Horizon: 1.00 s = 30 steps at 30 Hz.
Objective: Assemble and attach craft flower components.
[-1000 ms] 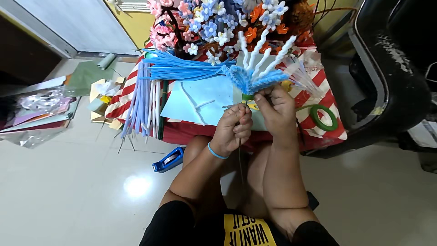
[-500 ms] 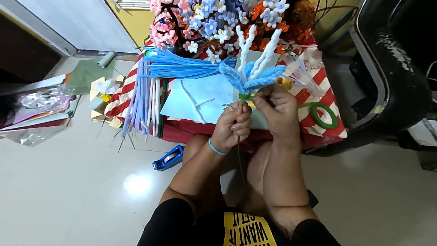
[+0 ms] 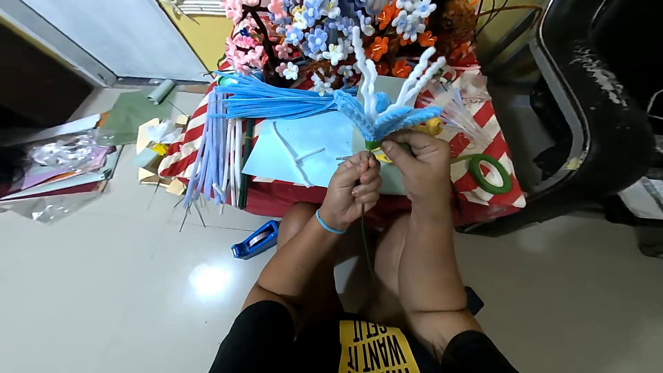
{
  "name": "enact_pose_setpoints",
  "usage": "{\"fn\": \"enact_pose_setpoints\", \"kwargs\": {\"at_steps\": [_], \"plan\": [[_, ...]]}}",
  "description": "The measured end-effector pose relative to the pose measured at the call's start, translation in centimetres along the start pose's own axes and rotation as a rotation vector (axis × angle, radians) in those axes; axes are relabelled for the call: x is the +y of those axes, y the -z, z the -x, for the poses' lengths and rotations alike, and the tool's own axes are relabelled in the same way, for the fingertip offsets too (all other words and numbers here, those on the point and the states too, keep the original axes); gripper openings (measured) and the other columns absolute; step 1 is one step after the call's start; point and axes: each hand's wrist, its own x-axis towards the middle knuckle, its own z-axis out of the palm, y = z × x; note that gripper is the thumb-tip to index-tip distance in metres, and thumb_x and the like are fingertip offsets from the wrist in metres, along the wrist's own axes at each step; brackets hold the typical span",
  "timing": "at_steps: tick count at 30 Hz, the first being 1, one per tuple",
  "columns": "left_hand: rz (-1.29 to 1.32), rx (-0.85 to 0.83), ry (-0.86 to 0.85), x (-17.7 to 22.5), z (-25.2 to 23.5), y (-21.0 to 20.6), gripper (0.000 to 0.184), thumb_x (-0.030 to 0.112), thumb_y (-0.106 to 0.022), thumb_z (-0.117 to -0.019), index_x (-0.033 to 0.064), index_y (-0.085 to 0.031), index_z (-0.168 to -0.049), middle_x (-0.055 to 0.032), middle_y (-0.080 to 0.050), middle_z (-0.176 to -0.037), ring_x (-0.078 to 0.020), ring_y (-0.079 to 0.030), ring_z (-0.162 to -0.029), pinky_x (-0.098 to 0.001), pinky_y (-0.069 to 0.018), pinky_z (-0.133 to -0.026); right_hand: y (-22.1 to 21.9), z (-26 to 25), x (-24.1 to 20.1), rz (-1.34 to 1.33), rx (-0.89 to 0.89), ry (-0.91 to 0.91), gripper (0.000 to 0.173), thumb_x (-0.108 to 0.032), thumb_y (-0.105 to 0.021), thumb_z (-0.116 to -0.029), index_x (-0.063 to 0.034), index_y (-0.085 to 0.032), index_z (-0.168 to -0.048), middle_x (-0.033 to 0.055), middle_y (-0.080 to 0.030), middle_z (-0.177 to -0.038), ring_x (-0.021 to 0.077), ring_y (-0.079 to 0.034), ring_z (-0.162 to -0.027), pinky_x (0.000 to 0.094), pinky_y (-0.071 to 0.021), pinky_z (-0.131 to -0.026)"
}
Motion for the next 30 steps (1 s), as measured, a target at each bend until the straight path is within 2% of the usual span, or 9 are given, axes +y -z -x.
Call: {"fn": "enact_pose_setpoints", "kwargs": {"at_steps": [4, 9, 14, 18, 20, 22, 25, 27, 30], "plan": [[-0.167, 0.055, -0.026, 0.1, -0.1, -0.1, 0.015, 0.016, -0.055, -0.1038, 0.0130, -0.061, -0.090, 0.0055, -0.056, -0.067, 0.0013, -0.047, -0.045, -0.0112, -0.0399, -0.041, 0.1, 0.0, 0.3, -0.043, 0.016, -0.017, 0.010, 0.002, -0.068, -0.0900, -0.0057, -0.073, -0.095, -0.0052, -0.070, -0.090, -0.0020, -0.064, -0.076, 0.0155, -0.0555, -0.069], [-0.183, 0.029, -0.002, 0.2, 0.1, -0.2, 0.013, 0.018, -0.059, -0.1024, 0.0128, -0.063, -0.091, 0.0060, -0.056, -0.067, 0.0013, -0.049, -0.046, -0.0113, -0.0413, -0.042, 0.2, 0.0, 0.6, -0.211, -0.045, -0.104, 0.014, -0.003, -0.066, -0.0927, -0.0136, -0.075, -0.095, -0.0097, -0.071, -0.087, -0.0025, -0.064, -0.073, 0.0179, -0.0564, -0.068], [-0.288, 0.056, 0.007, 0.0, -0.1, -0.1, 0.016, 0.017, -0.054, -0.1035, 0.0123, -0.063, -0.092, 0.0051, -0.055, -0.066, 0.0007, -0.047, -0.045, -0.0119, -0.0394, -0.042, -0.3, 0.1, 1.1, -0.476, -0.011, -0.175, 0.021, -0.001, -0.066, -0.0912, -0.0173, -0.076, -0.102, -0.0065, -0.075, -0.095, 0.0026, -0.070, -0.082, 0.0246, -0.0613, -0.076], [-0.502, 0.097, -0.099, -0.5, -0.3, -0.5, 0.019, 0.018, -0.051, -0.1054, 0.0142, -0.064, -0.092, 0.0049, -0.057, -0.067, 0.0004, -0.047, -0.050, -0.0135, -0.0386, -0.047, -0.8, 0.2, 1.1, -0.516, 0.055, -0.168, 0.024, -0.002, -0.066, -0.0894, -0.0182, -0.076, -0.103, -0.0061, -0.075, -0.095, 0.0023, -0.070, -0.082, 0.0233, -0.0604, -0.075], [-0.550, 0.082, -0.143, -0.6, -0.3, -0.4, 0.017, 0.016, -0.050, -0.1058, 0.0146, -0.063, -0.095, 0.0039, -0.057, -0.071, 0.0000, -0.047, -0.052, -0.0141, -0.0387, -0.049, -0.9, 0.2, 1.1, -0.526, 0.068, -0.144, 0.025, -0.001, -0.065, -0.0897, -0.0181, -0.076, -0.104, -0.0058, -0.075, -0.098, 0.0027, -0.070, -0.085, 0.0238, -0.0602, -0.078], [-0.568, 0.077, -0.171, -0.7, -0.3, -0.3, 0.015, 0.015, -0.051, -0.1055, 0.0142, -0.063, -0.096, 0.0028, -0.059, -0.074, -0.0005, -0.050, -0.055, -0.0145, -0.0415, -0.051, -1.0, 0.1, 1.2, -0.533, 0.082, -0.128, 0.028, 0.001, -0.064, -0.0892, -0.0181, -0.077, -0.104, -0.0057, -0.075, -0.099, 0.0032, -0.070, -0.087, 0.0245, -0.0603, -0.079], [-0.626, 0.073, -0.208, -0.8, -0.4, 0.0, 0.014, 0.015, -0.052, -0.1056, 0.0134, -0.064, -0.099, 0.0002, -0.064, -0.079, -0.0045, -0.059, -0.063, -0.0187, -0.0508, -0.059, -0.9, 0.2, 1.1, -0.537, 0.104, -0.137, 0.030, 0.003, -0.062, -0.0891, -0.0191, -0.076, -0.103, -0.0060, -0.075, -0.098, 0.0036, -0.070, -0.087, 0.0255, -0.0609, -0.079], [-0.664, 0.069, -0.225, -0.9, -0.4, 0.4, 0.013, 0.014, -0.053, -0.1053, 0.0137, -0.065, -0.101, -0.0006, -0.066, -0.082, -0.0075, -0.064, -0.069, -0.0228, -0.0555, -0.065, -0.8, 0.3, 0.9, -0.523, 0.146, -0.154, 0.030, 0.003, -0.061, -0.0885, -0.0195, -0.075, -0.101, -0.0062, -0.075, -0.095, 0.0035, -0.070, -0.083, 0.0253, -0.0611, -0.076], [-0.747, 0.108, -0.217, -1.1, -0.5, 0.6, 0.015, 0.011, -0.050, -0.1051, 0.0121, -0.064, -0.099, -0.0003, -0.067, -0.082, -0.0082, -0.065, -0.071, -0.0256, -0.0573, -0.069, -0.5, 0.1, 0.5, -0.535, 0.207, -0.166, 0.028, 0.001, -0.063, -0.0874, -0.0211, -0.075, -0.099, -0.0065, -0.074, -0.091, 0.0031, -0.068, -0.076, 0.0240, -0.0603, -0.071]]}}
